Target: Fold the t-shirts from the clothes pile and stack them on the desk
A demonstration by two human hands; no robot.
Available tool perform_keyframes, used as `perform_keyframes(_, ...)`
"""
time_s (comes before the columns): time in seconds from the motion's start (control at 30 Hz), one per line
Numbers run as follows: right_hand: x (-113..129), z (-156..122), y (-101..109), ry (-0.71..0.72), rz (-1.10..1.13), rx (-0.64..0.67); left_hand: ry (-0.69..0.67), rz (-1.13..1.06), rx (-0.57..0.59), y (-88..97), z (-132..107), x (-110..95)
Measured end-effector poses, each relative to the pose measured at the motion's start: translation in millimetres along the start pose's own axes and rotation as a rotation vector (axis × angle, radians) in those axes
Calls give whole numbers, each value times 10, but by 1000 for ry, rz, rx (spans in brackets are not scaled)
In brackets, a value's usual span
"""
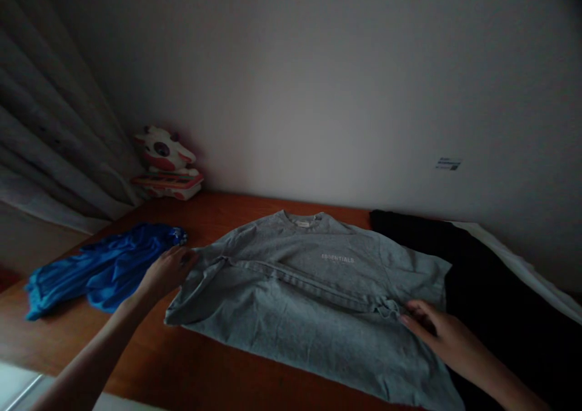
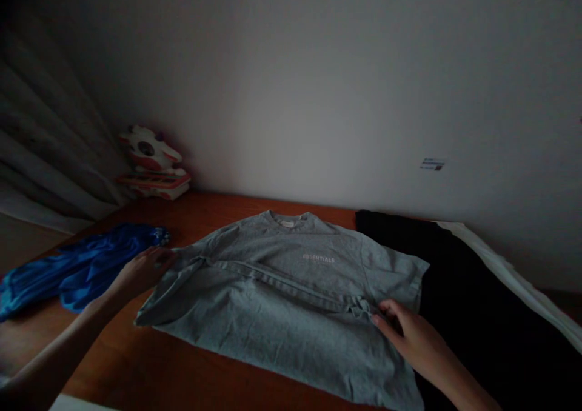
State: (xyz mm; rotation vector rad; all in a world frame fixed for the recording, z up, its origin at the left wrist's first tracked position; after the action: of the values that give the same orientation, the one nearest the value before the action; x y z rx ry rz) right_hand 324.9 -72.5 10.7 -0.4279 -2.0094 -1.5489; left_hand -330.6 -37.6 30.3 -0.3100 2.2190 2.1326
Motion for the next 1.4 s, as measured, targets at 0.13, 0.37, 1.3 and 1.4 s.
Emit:
perform_keyframes(0.13, 166, 167, -96, 89, -118, -184, 18, 122, 74, 22, 485, -91)
perform_keyframes(0.37, 157, 339, -216, 164, -191, -154, 25, 98, 263, -62, 1085, -311)
perform_keyframes(1.3, 811, 2228, -48, 58, -416, -83, -258, 102, -27, -404, 1516, -2171)
perform_keyframes(1.4, 866, 2482, -168, 28, -428, -63, -359, 89, -44, -464, 1496, -2389)
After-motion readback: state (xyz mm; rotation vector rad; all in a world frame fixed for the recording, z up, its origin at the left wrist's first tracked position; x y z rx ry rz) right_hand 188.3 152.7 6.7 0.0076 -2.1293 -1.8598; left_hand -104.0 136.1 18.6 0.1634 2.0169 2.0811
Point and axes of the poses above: each hand's wrist, its own z-axis towards the middle knuckle, its own y-axis out of the back of the hand, x = y × z, the point moved 6 cm from there along z, towards the middle knuckle, and after that the axes turned 11 degrees about x, right-handed, at the moved point
